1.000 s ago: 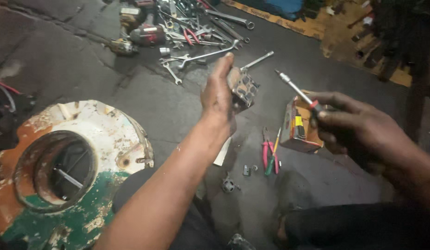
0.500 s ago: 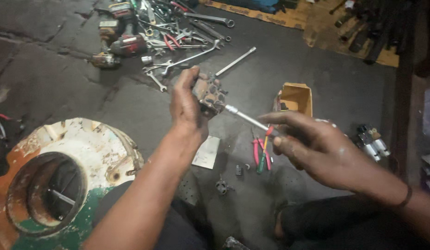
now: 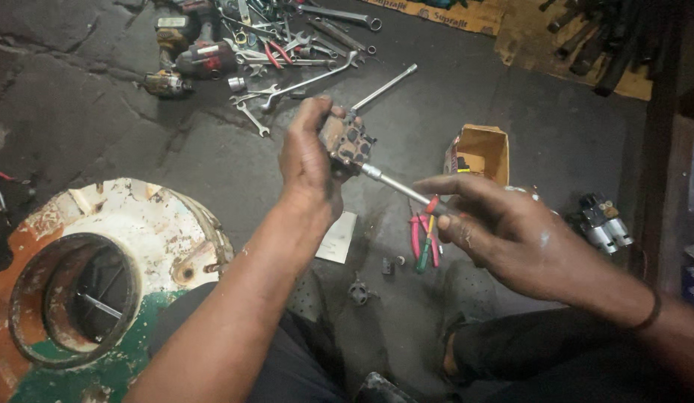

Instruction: The person uses a screwdriver to tighten or loosen screws on a small, dirty mechanical component held in their left hand. The task involves repetitive turning of the screwdriver and repositioning the component to access different fasteners.

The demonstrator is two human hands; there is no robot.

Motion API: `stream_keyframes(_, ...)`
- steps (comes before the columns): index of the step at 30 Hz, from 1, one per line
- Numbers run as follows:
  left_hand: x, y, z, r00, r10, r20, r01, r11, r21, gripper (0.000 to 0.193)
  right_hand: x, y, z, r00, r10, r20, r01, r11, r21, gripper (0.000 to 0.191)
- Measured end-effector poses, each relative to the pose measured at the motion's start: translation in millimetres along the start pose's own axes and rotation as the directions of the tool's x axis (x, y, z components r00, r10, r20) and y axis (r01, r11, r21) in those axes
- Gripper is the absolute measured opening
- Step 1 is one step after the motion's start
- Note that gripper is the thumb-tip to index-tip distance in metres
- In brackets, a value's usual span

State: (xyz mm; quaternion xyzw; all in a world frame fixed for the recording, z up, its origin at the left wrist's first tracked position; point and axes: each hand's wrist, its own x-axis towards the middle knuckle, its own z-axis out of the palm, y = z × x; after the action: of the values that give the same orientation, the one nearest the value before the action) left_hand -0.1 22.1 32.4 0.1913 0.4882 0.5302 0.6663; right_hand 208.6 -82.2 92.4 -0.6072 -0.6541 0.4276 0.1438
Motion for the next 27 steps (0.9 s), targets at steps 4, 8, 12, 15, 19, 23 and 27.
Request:
stream_keyframes(4, 0.9, 0.8, 2.6, 1.0, 0.015, -0.019, -0.015, 1.0, -0.008, 0.024, -0.1, -1.6, -0.4, 1.0, 0.001, -0.013, -0.002, 1.0, -0.012, 0.049)
stream_keyframes(8, -1.1, 2.0, 3.9, 0.999, 0.019, -0.039, -0.019, 1.0, -0.017, 0.024, -0.1, 2.6, -1.5, 0.999, 0.041, 0.013, -0.041, 0.998, -0.053, 0.047)
stream_keyframes(12, -3.6, 3.1, 2.4, 0.998, 0.021, -0.057, -0.02, 1.0, 0.005, 0.023, 0.1, 5.0, 0.6, 1.0, 0.022, 0.007, -0.021, 0.997, -0.07, 0.045)
stream_keyframes(15, -3.9, 2.9, 1.7, 0.998, 0.033, -0.06, -0.035, 0.999, -0.024, 0.023, 0.1, 4.2, 2.3, 0.999, 0.048, 0.004, -0.048, 0.995, -0.092, 0.045)
stream_keyframes(19, -3.9, 2.0, 1.1, 0.997, 0.051, -0.052, -0.054, 0.998, -0.045, 0.022, 0.1, 2.1, 3.3, 0.999, 0.052, 0.006, -0.051, 0.994, -0.095, 0.047)
stream_keyframes(23, -3.5, -0.1, 0.8, 0.994, 0.088, -0.072, -0.089, 0.996, -0.008, 0.022, -0.9, 2.8, 3.3, 1.0, 0.005, -0.007, -0.005, 1.0, -0.021, 0.049)
stream_keyframes(27, -0.7, -4.5, -0.6, 0.984, 0.163, -0.066, -0.162, 0.986, 0.026, 0.022, -0.4, 7.7, -1.0, 0.994, 0.035, 0.099, -0.053, 0.983, 0.175, 0.044)
